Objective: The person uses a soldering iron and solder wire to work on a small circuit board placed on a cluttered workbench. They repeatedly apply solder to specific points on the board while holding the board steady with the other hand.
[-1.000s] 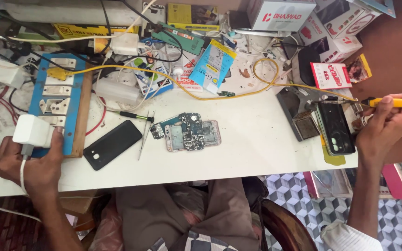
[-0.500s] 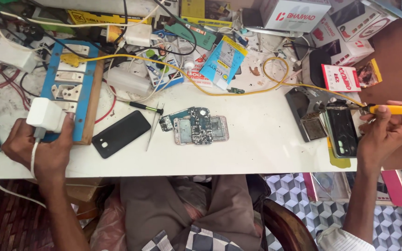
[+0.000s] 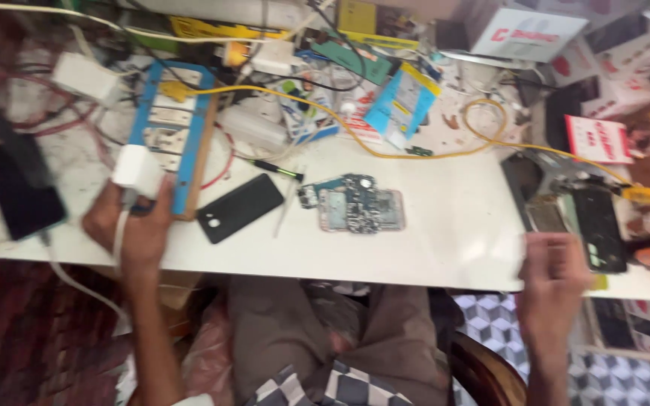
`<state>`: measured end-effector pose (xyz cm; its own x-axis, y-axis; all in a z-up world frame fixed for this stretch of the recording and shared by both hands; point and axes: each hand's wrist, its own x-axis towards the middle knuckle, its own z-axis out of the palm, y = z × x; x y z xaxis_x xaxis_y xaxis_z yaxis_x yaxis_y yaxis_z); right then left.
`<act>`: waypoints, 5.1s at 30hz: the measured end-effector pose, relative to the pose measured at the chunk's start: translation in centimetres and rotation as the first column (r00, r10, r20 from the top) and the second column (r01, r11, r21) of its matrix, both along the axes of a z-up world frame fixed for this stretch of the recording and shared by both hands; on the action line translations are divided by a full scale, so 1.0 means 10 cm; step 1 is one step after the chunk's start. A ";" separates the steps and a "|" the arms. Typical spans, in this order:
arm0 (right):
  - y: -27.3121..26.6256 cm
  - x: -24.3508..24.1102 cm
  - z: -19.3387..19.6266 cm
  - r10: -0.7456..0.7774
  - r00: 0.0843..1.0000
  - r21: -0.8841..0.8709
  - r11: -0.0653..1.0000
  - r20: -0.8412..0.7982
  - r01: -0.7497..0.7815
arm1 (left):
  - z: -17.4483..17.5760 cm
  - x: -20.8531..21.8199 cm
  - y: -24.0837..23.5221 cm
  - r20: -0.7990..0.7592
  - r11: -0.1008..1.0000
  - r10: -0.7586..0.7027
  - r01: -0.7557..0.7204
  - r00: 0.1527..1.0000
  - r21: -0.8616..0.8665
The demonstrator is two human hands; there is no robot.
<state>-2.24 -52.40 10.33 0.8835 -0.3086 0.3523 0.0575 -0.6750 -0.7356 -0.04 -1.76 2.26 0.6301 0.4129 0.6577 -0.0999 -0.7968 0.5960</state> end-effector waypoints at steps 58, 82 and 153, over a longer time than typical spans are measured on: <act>4.05 1.08 -0.49 0.746 0.537 0.055 0.564 0.394 -0.824 | 0.00 0.04 -0.37 -0.179 0.946 0.290 -0.310 0.940 -0.096; 4.80 0.96 0.58 0.989 0.059 -0.390 0.107 0.133 -0.914 | -0.09 0.05 -0.43 -0.324 0.902 0.430 -0.415 0.842 0.120; 2.66 0.32 -0.89 0.876 0.481 -0.701 0.352 0.014 -0.620 | -0.22 2.42 1.63 0.386 0.105 -0.481 0.488 0.788 -0.867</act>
